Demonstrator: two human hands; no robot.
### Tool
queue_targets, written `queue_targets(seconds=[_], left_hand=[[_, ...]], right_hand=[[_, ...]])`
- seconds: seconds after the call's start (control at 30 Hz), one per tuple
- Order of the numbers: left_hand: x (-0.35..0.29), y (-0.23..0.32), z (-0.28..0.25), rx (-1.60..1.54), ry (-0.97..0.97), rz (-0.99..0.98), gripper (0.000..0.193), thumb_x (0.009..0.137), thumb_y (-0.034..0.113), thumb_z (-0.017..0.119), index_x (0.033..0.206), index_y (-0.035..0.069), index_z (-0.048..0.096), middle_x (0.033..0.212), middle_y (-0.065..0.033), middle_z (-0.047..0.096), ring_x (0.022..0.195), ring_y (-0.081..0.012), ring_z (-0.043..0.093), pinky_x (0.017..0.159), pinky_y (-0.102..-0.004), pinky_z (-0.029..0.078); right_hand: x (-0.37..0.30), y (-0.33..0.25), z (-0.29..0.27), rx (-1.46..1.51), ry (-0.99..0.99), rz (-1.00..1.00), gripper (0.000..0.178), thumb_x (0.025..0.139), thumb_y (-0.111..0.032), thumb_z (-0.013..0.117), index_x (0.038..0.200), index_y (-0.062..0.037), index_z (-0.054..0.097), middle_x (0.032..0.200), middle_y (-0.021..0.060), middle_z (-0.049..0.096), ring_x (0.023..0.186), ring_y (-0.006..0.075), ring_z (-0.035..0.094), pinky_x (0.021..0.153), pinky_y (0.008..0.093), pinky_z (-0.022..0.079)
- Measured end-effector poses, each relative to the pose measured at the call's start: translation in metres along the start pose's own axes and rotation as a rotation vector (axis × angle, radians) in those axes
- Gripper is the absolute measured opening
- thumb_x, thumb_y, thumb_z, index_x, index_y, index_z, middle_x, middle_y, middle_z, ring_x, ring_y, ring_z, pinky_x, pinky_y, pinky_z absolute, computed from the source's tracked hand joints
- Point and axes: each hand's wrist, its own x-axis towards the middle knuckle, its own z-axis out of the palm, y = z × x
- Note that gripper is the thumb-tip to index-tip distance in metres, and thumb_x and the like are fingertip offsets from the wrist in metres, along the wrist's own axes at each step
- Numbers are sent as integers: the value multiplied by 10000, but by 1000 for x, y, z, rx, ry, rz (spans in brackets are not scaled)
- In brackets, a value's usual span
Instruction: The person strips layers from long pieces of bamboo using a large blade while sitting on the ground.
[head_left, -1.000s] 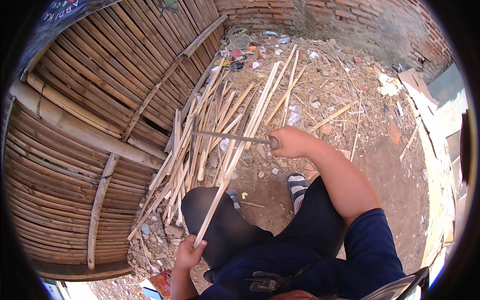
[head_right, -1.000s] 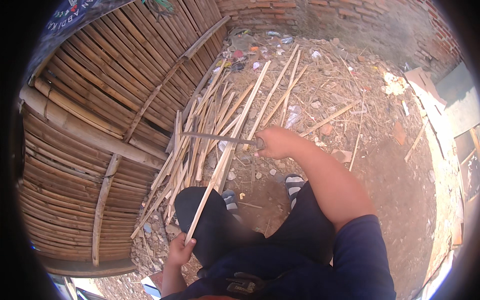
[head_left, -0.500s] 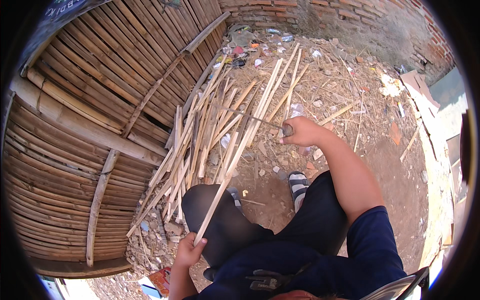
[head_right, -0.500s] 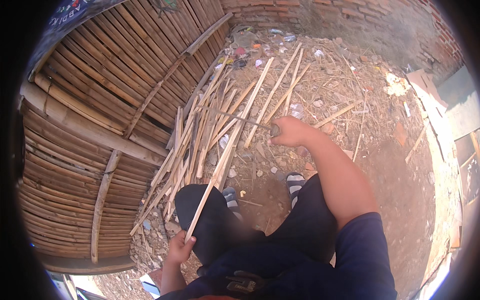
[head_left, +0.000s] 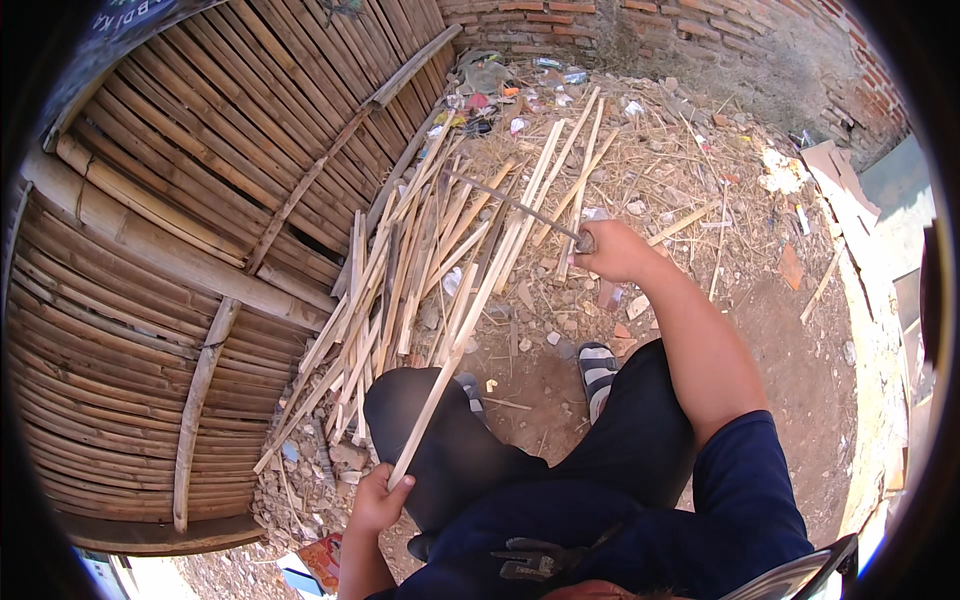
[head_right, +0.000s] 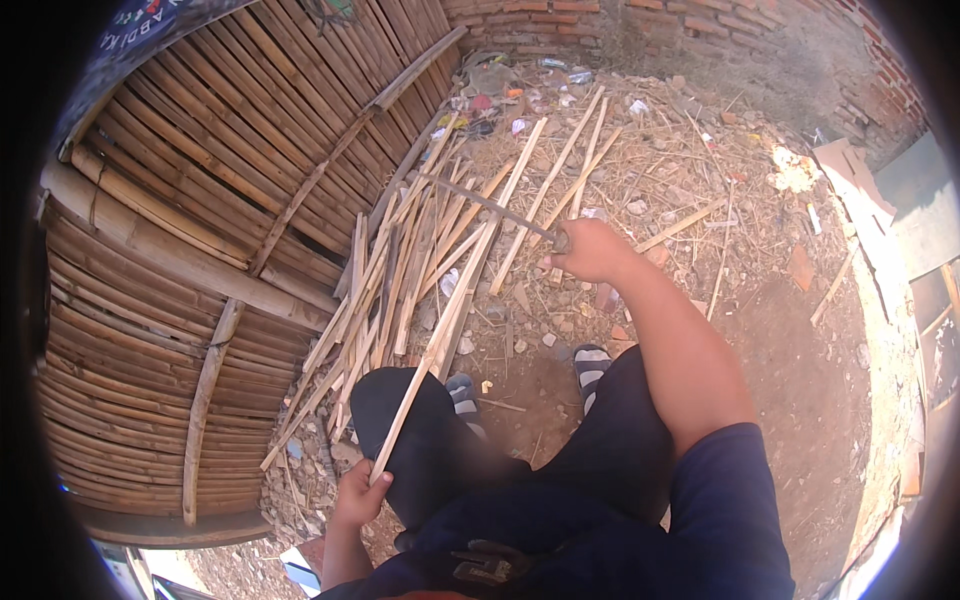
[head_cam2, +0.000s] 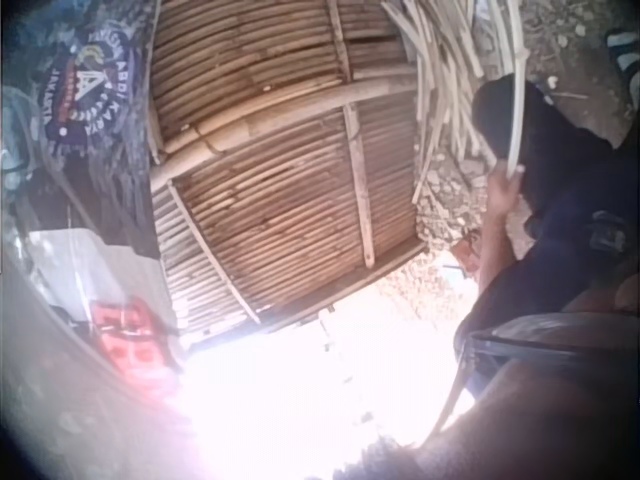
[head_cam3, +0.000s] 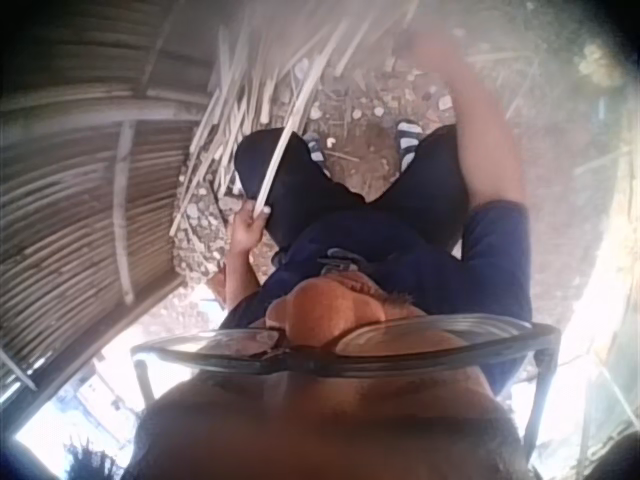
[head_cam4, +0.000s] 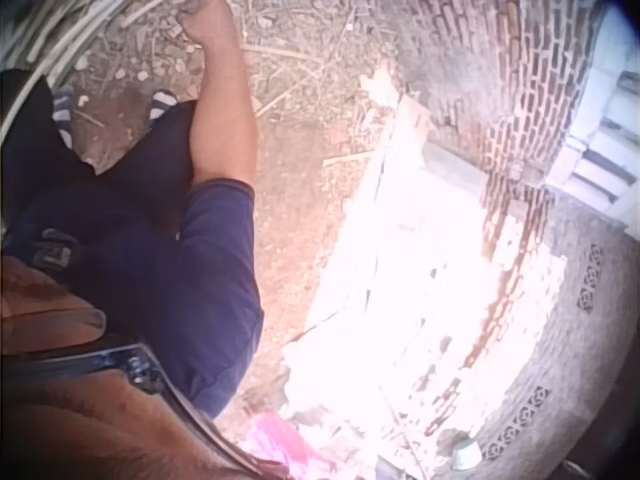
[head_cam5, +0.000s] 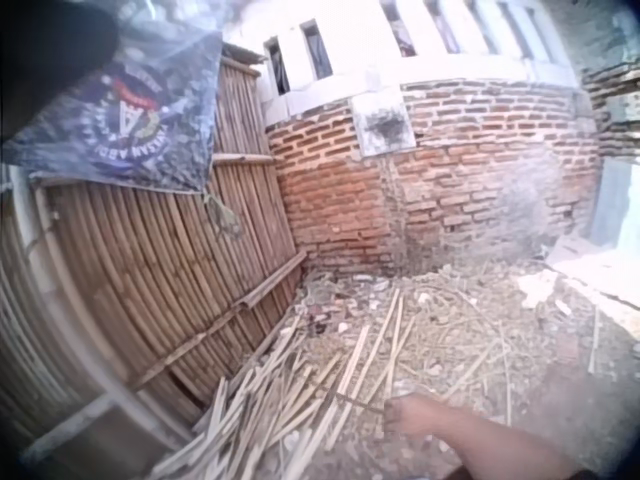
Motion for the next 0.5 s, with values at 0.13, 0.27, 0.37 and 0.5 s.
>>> queue_targets(seconds=[0.13, 0.27, 0.37, 0.5], left_hand=[[0, -6, 3, -18, -7, 41, 310, 964, 294, 750, 881, 13, 647, 682, -11, 594, 643, -100, 510, 585, -301, 445], [-1, -11, 4, -23, 5, 72, 325, 970, 310, 744, 889, 11, 645, 683, -10, 592, 644, -97, 505, 583, -299, 441], [0, 3, 2, 39, 4, 35, 332, 968, 315, 745, 886, 10, 642, 679, -11, 589, 642, -95, 503, 581, -299, 440], [1, 1, 1, 13, -7, 14, 343, 960, 325, 753, 883, 10, 641, 673, -12, 587, 641, -94, 501, 580, -300, 439]], right_hand=[[-16, -32, 8, -107, -353, -267, 502, 825, -395, 819, 1066, 26, 691, 992, 254, 718, 971, 402, 703, 880, 476, 541], [-12, -23, -19, 11, -394, -117, 512, 813, -406, 828, 1049, 28, 692, 1012, 248, 717, 998, 386, 702, 893, 471, 537], [8, 24, -19, 99, -15, 106, 516, 798, -410, 835, 1020, 34, 693, 1001, 250, 714, 986, 392, 700, 893, 472, 537], [-2, 6, -9, -4, -155, -32, 567, 803, -407, 824, 1129, 38, 694, 1032, 267, 710, 1042, 418, 686, 905, 475, 539]])
